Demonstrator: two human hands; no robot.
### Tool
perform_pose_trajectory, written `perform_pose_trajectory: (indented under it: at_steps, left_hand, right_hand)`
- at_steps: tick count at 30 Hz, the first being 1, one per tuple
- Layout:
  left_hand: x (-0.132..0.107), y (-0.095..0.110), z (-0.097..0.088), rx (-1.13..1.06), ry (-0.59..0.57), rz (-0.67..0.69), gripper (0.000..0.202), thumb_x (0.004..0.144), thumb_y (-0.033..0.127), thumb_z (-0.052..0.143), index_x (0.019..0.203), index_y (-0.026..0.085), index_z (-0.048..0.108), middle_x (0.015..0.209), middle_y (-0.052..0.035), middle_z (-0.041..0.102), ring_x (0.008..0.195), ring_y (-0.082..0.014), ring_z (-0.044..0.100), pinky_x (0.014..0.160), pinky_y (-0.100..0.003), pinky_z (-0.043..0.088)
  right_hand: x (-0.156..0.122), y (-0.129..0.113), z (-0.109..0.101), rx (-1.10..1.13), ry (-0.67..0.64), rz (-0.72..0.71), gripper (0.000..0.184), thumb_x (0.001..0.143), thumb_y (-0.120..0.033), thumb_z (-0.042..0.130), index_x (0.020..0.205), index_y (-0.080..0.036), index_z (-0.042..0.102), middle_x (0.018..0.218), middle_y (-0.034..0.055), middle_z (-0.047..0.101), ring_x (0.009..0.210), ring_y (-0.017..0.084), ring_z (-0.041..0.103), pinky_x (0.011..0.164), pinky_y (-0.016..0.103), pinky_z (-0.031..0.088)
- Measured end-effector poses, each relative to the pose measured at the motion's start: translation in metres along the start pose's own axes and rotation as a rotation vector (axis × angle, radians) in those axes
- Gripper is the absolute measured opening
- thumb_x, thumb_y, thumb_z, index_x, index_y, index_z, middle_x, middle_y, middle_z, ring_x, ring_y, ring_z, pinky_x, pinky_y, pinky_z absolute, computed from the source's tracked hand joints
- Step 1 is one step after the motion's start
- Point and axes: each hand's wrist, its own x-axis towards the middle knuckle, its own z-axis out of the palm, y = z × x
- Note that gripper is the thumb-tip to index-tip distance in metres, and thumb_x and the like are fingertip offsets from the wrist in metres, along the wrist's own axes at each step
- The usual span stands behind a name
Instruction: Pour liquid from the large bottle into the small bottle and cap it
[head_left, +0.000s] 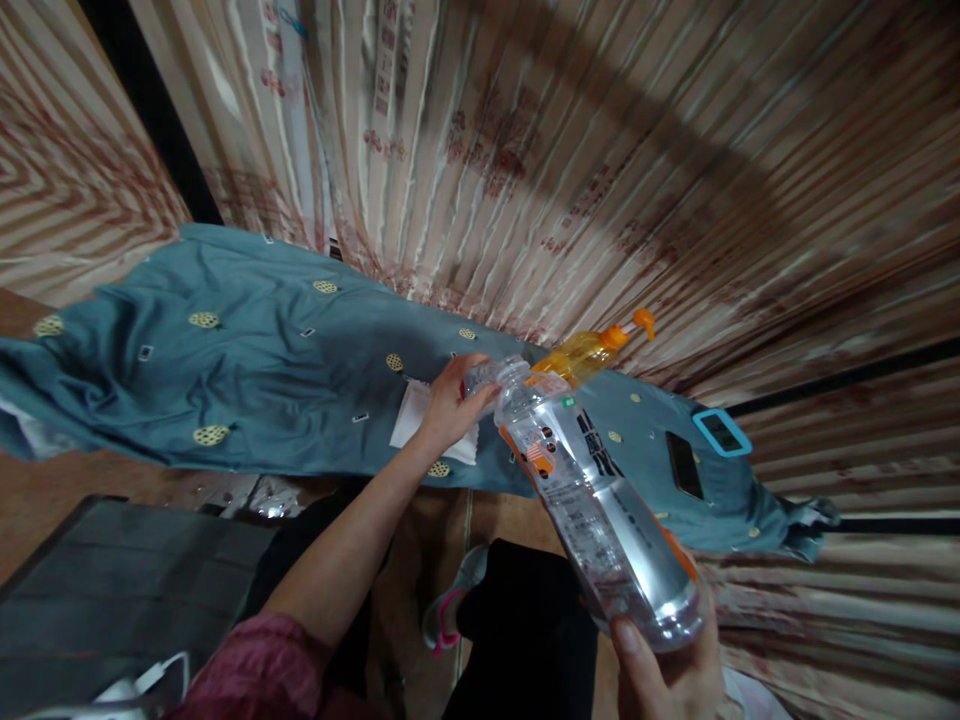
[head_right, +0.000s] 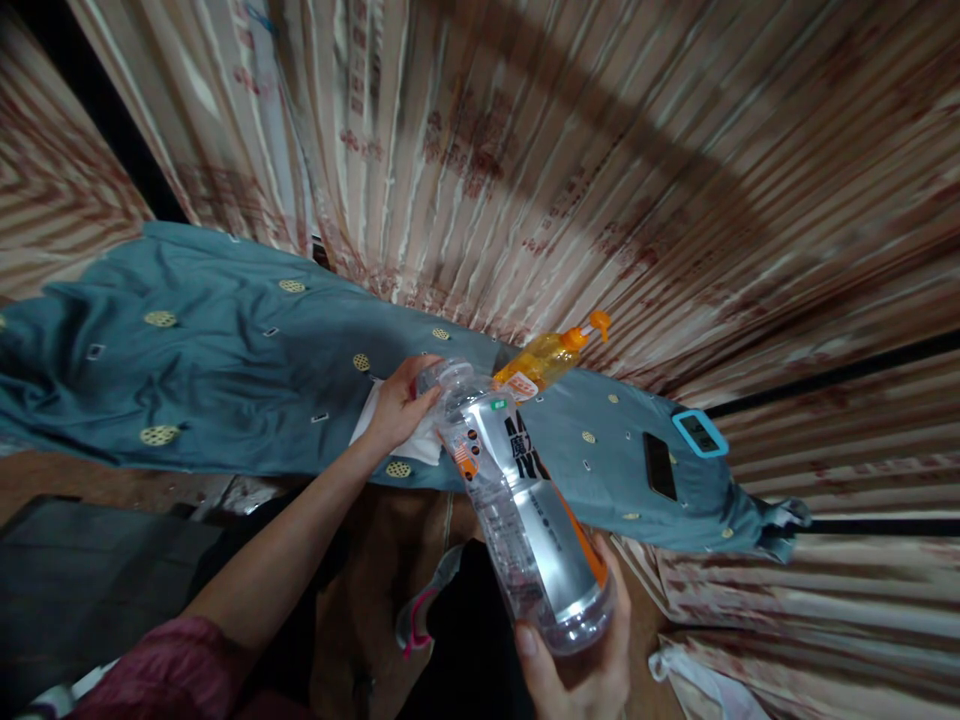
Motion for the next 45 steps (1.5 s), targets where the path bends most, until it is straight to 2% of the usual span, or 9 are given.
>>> perform_pose_trajectory:
  at_steps: [7,11,22,26,32,38,40,45]
  left_hand:
    - [0.0,0.001,0.0,-0.004,0.004,0.008,0.025,0.083,0.028,0.07,0.106,0.018,0.067,0.108,-0.0079,0.074,0.103,-0.0226,0.069,0.093,-0.036,0.054]
    - [0.0,0.001,0.001,-0.01,0.006,0.001,0.025,0.083,0.029,0.07,0.106,0.019,0.067,0.107,-0.0074,0.074,0.102,-0.0226,0.069,0.092,-0.036,0.054]
    - [0.0,0.003,0.0,-0.027,0.003,-0.027,0.026,0.082,0.027,0.069,0.107,0.019,0.067,0.109,-0.0074,0.074,0.103,-0.0228,0.069,0.093,-0.037,0.054]
    - [0.0,0.002,0.001,-0.02,0.005,-0.03,0.025,0.083,0.028,0.068,0.107,0.02,0.067,0.109,-0.0074,0.074,0.104,-0.023,0.069,0.094,-0.037,0.054]
    - [0.0,0.001,0.001,-0.013,0.002,-0.037,0.026,0.083,0.03,0.069,0.107,0.02,0.067,0.109,-0.0065,0.074,0.105,-0.0225,0.068,0.095,-0.037,0.054]
    - [0.0,0.002,0.001,-0.003,0.004,-0.018,0.025,0.084,0.028,0.069,0.107,0.019,0.067,0.108,-0.007,0.074,0.103,-0.0224,0.069,0.093,-0.036,0.054]
    - [0.0,0.003,0.0,0.0,0.002,-0.03,0.026,0.083,0.027,0.069,0.108,0.019,0.067,0.109,-0.0071,0.074,0.104,-0.0224,0.069,0.094,-0.036,0.054]
    - [0.0,0.004,0.0,-0.001,-0.002,-0.031,0.025,0.083,0.027,0.069,0.107,0.018,0.067,0.11,-0.0074,0.074,0.104,-0.0225,0.069,0.094,-0.036,0.054]
  right_hand:
    - [0.002,-0.029,0.009,0.03,0.052,0.147,0.1,0.066,-0.054,0.078,0.149,-0.017,0.037,0.148,0.0194,0.046,0.139,0.041,0.042,0.116,0.065,0.025]
    - [0.003,-0.04,0.013,0.019,0.065,0.168,0.1,0.066,-0.057,0.076,0.148,-0.016,0.038,0.148,0.0202,0.044,0.139,0.042,0.041,0.116,0.065,0.025]
    - [0.004,-0.016,0.004,0.049,0.078,0.126,0.097,0.063,-0.052,0.08,0.146,-0.02,0.042,0.143,0.0183,0.049,0.134,0.042,0.045,0.114,0.068,0.025]
    - [0.005,-0.025,0.009,0.08,0.106,0.15,0.1,0.061,-0.052,0.082,0.145,-0.016,0.042,0.143,0.0192,0.048,0.137,0.043,0.042,0.116,0.068,0.021]
    - [0.005,-0.043,0.015,0.032,0.103,0.153,0.102,0.063,-0.058,0.08,0.145,-0.013,0.041,0.144,0.0211,0.047,0.136,0.043,0.042,0.117,0.066,0.022]
    - [0.004,-0.032,0.009,0.017,0.093,0.156,0.1,0.064,-0.056,0.079,0.147,-0.016,0.04,0.145,0.0201,0.047,0.137,0.043,0.042,0.116,0.068,0.022]
    - [0.004,-0.03,0.008,0.013,0.091,0.146,0.098,0.064,-0.056,0.079,0.145,-0.016,0.042,0.144,0.0199,0.049,0.136,0.042,0.044,0.115,0.067,0.025]
    - [0.004,-0.041,0.012,-0.01,0.097,0.156,0.1,0.064,-0.057,0.079,0.145,-0.013,0.041,0.144,0.0205,0.048,0.136,0.04,0.044,0.116,0.062,0.029]
